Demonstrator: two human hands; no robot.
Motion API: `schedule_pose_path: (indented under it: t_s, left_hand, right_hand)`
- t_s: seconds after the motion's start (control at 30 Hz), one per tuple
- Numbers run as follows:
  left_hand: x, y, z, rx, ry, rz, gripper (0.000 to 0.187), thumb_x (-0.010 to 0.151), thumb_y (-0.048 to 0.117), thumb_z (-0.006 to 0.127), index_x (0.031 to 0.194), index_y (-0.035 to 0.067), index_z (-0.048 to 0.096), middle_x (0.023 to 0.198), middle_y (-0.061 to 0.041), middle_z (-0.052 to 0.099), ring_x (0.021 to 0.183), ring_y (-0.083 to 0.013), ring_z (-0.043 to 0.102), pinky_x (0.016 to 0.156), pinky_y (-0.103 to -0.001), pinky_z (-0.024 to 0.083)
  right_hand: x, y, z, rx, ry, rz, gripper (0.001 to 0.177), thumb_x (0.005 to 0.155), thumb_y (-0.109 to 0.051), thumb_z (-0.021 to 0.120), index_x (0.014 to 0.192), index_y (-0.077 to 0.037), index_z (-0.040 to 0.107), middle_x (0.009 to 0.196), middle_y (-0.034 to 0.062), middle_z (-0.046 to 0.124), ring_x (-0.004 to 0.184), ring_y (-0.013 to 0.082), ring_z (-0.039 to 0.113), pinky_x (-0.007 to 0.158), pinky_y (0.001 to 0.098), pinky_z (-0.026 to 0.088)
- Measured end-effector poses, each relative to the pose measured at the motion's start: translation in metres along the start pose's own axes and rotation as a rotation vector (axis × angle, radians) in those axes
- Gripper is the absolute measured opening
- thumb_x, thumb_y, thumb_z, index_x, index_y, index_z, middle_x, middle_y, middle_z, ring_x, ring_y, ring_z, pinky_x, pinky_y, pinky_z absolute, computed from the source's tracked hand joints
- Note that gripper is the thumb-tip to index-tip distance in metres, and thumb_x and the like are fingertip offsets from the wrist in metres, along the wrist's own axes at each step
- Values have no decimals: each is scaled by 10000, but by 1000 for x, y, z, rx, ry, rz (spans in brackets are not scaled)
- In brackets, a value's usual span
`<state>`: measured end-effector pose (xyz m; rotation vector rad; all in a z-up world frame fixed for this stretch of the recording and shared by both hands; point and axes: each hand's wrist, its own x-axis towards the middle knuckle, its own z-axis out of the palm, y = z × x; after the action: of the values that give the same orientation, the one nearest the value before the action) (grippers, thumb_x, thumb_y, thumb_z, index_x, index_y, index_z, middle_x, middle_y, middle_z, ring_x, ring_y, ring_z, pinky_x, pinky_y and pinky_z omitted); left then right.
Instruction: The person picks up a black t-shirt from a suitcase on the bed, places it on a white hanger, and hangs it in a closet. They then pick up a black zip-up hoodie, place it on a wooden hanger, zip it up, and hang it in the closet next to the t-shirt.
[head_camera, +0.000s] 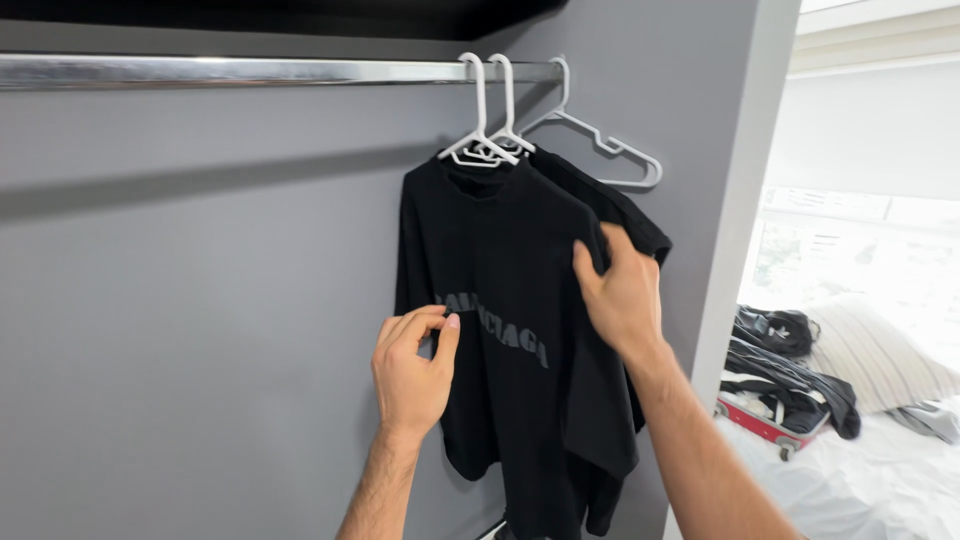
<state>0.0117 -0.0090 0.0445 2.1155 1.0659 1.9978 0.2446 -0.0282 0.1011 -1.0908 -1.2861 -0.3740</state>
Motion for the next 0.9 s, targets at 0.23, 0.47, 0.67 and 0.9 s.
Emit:
schedule_pose_path:
  t_s: [0.23, 0.47, 0.67, 0.9]
  left_hand:
    - [-25, 15, 42, -44, -127, -51, 155, 913, 200, 711, 882, 56, 760, 1069, -31, 775, 983, -189, 671, 839, -349, 571]
    - [-49, 39, 89, -125, -147, -75, 115, 908, 185, 731, 896, 83, 781, 792, 5, 712, 736, -124, 608, 671, -267, 530]
    - [-53, 53, 107, -131, -108, -57, 104, 913, 175, 737, 874, 84, 771, 721, 21, 663, 679, -102, 570, 625, -246, 502]
    - [-62, 59, 109, -100, -53, -63, 112, 916, 168, 745, 848, 80, 756, 661, 35, 595, 625, -86, 524, 558, -230, 454]
  right_hand:
    - [-72, 14, -36, -150, -126, 405, 295, 959, -227, 690, 1192, -55, 748, 690, 143, 715, 577, 228, 640, 577, 338, 494]
    - [-109, 70, -51, 101, -132, 311, 256, 910, -258, 761, 932, -4, 756, 715, 76, 765, 669, 110, 726, 630, 245, 531]
    - [-64, 52, -62, 116, -29, 292, 342, 924, -284, 774, 1034, 15, 649, 728, 70, 698, 580, 99, 610, 534, 233, 449]
    - [-81, 76, -60, 237, 50, 223, 254, 1048, -221, 609, 913, -19, 685, 678, 8, 615, 556, 60, 537, 507, 231, 413]
